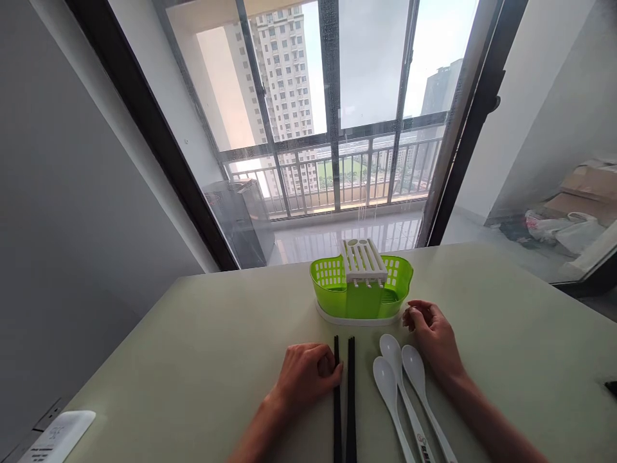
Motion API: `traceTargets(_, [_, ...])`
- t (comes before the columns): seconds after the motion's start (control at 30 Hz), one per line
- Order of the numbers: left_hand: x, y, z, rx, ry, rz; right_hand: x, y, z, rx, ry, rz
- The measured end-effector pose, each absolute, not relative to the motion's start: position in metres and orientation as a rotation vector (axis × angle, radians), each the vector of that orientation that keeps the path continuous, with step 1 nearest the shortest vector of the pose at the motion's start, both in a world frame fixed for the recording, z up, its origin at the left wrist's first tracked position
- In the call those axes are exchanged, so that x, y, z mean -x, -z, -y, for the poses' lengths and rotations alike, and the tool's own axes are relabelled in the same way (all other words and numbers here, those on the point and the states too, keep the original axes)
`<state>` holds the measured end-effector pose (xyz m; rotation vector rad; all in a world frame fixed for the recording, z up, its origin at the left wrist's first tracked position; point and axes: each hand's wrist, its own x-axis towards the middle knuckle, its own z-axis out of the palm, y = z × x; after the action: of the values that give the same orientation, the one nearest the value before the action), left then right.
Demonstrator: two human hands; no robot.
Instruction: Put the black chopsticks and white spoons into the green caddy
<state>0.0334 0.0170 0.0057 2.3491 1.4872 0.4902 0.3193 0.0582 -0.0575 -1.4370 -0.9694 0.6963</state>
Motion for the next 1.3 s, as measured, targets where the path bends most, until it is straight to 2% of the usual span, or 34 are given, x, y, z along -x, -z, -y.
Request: traceTargets(1.3, [-0.0339, -0.0053, -0.0158, -2.347, -0.468, -1.507, -0.3170, 0.0525, -0.0559, 1.421, -0.695, 0.977])
